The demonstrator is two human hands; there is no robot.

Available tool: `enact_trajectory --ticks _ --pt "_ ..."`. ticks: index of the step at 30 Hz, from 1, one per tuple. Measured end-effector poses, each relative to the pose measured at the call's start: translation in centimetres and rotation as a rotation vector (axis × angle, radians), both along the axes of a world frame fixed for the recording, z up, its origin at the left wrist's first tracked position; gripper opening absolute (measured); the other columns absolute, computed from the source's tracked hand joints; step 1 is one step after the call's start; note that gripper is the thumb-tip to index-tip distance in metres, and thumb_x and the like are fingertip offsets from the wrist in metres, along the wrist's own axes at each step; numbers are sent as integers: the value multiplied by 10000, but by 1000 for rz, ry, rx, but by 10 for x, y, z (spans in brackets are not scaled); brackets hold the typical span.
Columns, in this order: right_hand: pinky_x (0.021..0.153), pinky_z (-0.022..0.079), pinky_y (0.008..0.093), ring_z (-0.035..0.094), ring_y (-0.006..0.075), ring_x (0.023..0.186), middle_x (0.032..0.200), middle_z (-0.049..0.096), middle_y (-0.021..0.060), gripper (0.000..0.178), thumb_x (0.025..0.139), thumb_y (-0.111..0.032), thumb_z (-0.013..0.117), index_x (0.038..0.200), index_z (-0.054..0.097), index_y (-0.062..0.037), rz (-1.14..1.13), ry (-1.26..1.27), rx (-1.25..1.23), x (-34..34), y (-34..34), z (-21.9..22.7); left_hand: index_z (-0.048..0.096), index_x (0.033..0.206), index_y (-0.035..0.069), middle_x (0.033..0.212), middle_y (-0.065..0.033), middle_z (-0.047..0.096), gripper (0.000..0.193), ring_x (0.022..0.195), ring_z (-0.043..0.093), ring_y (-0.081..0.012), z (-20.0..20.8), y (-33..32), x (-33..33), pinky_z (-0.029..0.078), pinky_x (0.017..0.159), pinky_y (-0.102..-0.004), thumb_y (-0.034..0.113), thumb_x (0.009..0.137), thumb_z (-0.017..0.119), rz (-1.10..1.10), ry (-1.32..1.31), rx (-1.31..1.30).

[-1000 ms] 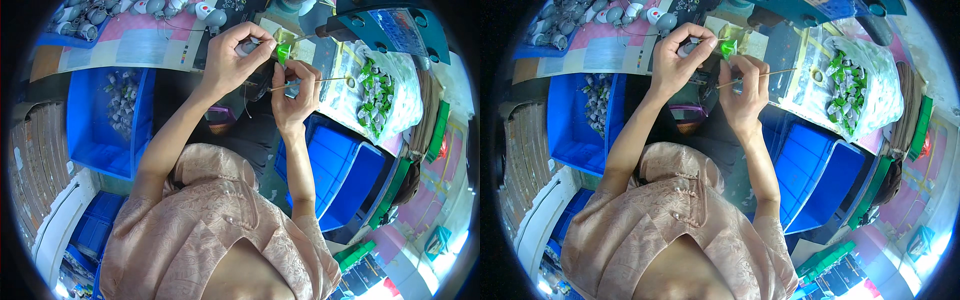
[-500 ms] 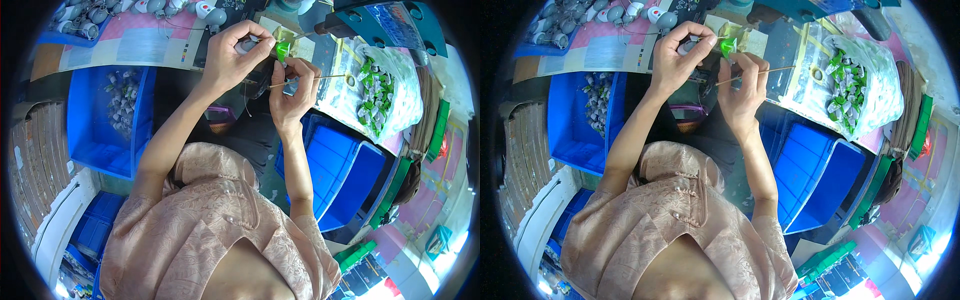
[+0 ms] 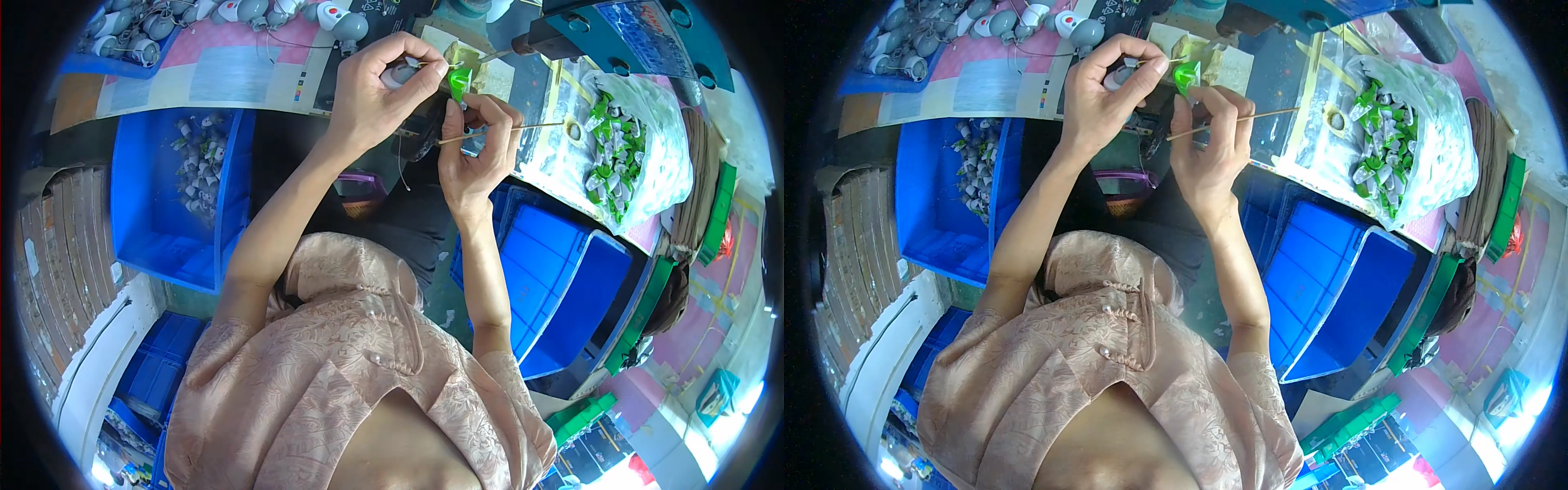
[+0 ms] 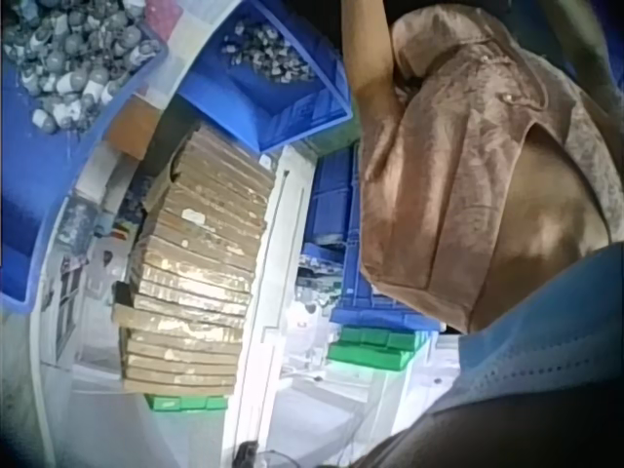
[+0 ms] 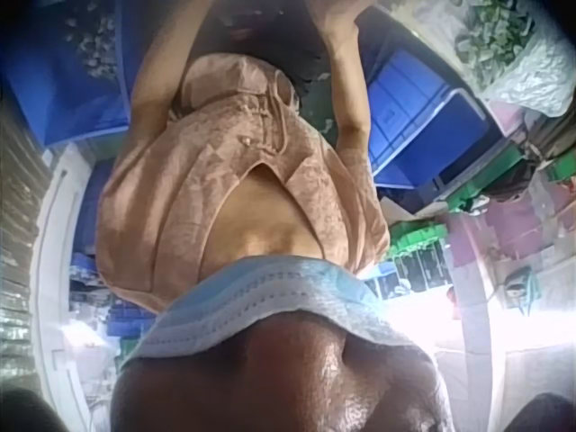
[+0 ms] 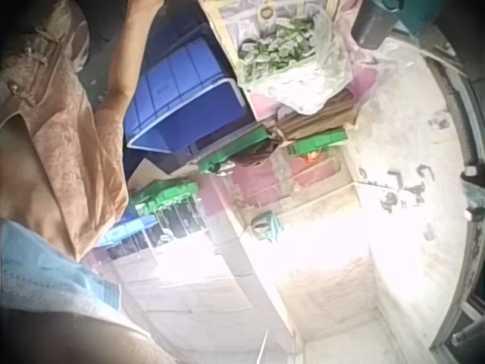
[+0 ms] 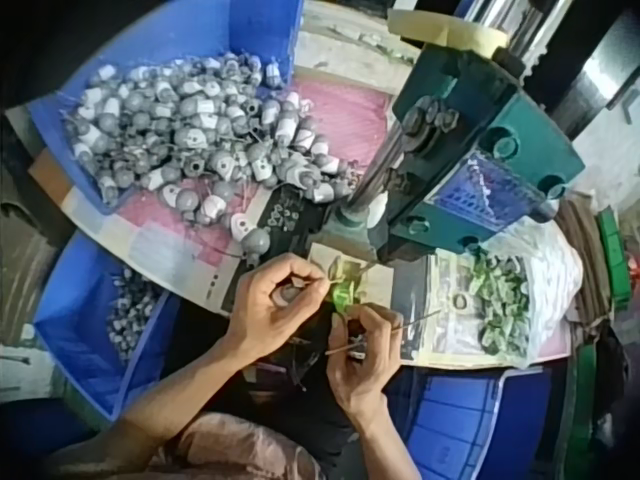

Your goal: Assemble small plastic and metal components using a manual press and handheld marking tools on a factory workbench.

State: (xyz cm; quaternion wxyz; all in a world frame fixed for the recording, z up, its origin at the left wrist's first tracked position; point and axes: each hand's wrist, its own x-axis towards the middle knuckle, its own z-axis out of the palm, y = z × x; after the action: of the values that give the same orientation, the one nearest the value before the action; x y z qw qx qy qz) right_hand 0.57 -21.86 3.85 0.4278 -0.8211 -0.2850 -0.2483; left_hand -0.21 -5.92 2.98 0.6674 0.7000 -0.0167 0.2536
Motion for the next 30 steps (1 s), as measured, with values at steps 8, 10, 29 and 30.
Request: enact_trajectory --ticks 8,10,29,30 --pt "657 525 329 609 232 795 1044 623 142 339 825 84 768 1112 628 -28 2 -4 6 0 0 0 721 1021 72 872 49 681 165 698 580 -5 1 0 -1 504 569 -183 230 979 742 0 2 -8" --pt "657 526 331 611 235 802 1041 623 141 339 823 84 769 1110 629 -29 1 -8 5 1 0 0 721 1022 73 871 49 682 163 702 581 -2 2 0 -1 509 571 -183 228 978 743 -2 21 -5" --pt "657 521 331 606 225 783 1029 624 130 333 817 85 775 1093 629 -31 5 -7 3 2 -1 0 721 1018 61 871 48 680 140 729 585 -1 0 0 0 515 583 -188 196 979 732 2 10 1" --pt "657 520 331 606 225 782 1030 625 130 331 818 84 775 1092 629 -31 6 -10 7 2 -1 -1 721 1017 61 872 47 681 139 730 585 -1 1 0 -1 515 584 -188 195 980 732 -2 22 -9"
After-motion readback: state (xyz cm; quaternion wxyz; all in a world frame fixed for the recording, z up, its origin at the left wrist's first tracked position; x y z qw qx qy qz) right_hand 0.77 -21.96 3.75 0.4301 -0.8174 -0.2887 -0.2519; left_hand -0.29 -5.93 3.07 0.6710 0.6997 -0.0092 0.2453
